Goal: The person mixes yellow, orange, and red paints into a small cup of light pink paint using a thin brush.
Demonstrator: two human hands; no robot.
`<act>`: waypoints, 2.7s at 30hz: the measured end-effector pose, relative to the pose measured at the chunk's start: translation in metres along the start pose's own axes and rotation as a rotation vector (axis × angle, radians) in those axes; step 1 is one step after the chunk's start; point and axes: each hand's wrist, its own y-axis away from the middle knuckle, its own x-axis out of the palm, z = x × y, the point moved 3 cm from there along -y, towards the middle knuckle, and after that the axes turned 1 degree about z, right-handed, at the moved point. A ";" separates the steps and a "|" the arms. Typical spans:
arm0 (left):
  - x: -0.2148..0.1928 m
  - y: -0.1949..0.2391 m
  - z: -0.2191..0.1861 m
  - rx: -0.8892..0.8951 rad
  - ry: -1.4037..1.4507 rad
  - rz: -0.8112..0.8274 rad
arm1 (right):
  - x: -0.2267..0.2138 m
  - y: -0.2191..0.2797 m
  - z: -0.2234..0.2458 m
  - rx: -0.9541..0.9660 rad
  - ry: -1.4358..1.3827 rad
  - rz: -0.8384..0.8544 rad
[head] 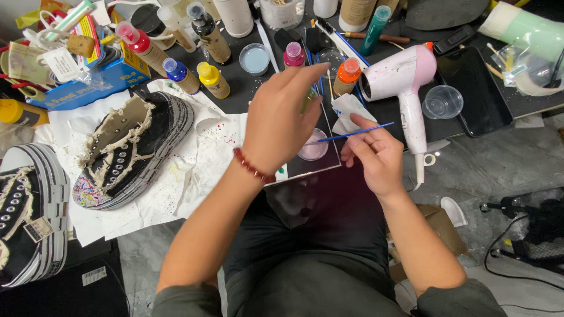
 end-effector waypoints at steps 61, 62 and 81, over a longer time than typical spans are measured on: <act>0.055 -0.115 0.027 0.593 -0.344 0.378 | -0.003 0.077 0.046 -0.279 0.274 -0.216; 0.043 -0.120 0.020 0.566 -0.310 0.378 | -0.001 0.075 0.060 -0.397 0.320 -0.242; -0.022 0.145 -0.042 -0.020 0.208 -0.223 | 0.109 0.091 -0.003 -0.209 0.478 0.312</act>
